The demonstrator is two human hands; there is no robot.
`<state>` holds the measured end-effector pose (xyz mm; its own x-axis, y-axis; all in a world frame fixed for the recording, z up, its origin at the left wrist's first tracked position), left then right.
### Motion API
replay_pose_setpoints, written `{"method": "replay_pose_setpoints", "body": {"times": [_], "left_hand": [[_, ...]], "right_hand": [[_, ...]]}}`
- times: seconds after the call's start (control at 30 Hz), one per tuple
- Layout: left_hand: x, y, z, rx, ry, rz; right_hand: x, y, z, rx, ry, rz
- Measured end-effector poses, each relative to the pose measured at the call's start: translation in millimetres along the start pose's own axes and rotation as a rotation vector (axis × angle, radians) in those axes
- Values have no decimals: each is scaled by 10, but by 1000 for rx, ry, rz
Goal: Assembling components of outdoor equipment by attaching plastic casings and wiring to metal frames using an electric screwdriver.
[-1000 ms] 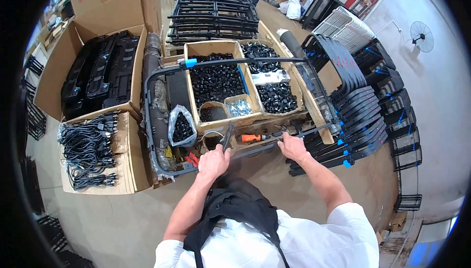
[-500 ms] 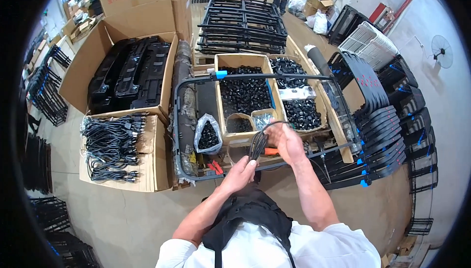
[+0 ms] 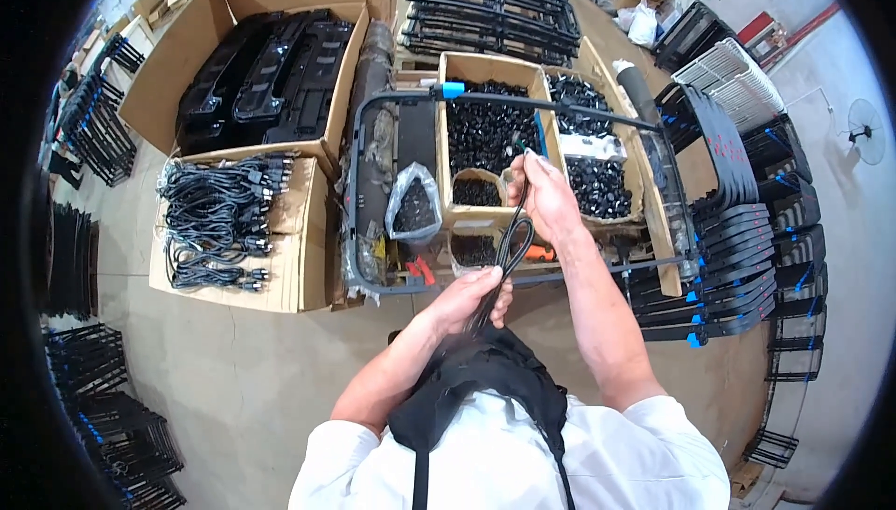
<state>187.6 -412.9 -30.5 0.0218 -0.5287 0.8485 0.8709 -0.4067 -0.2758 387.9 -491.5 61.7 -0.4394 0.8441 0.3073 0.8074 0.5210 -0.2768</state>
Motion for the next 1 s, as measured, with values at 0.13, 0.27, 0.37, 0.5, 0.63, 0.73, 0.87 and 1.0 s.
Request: {"method": "replay_pose_setpoints", "body": {"times": [0.13, 0.27, 0.37, 0.5, 0.63, 0.73, 0.87, 1.0], "left_hand": [[-29, -23, -44, 46, 33, -20], [72, -46, -10, -2, -33, -73], [154, -112, 44, -10, -42, -81], [309, -304, 31, -16, 60, -48], [348, -482, -46, 2, 181, 20], [434, -567, -133, 9, 252, 69], [574, -770, -276, -8, 390, 129], [826, -939, -265, 53, 763, 261]], "right_hand": [[-58, 58, -56, 157, 7, 70], [-402, 194, -6, 127, 190, 311], [-464, 284, -29, 94, 239, 398], [-890, 491, -240, 26, 251, 583], [-1013, 619, -286, 7, 273, 566], [-1270, 708, -351, 14, 287, 565], [-1603, 736, -561, -41, 289, 528], [-1560, 523, -634, -85, 272, 409]]}}
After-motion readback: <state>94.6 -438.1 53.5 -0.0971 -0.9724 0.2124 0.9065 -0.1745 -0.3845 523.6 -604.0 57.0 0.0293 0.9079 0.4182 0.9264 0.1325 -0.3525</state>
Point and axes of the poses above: each hand's wrist, its own y-axis towards the middle knuckle, its own x-axis out of the palm, z = x × y, the point moved 2 cm from there along y, towards the middle knuckle, and after that the axes turned 2 degrees about y, right-handed, at the moved point
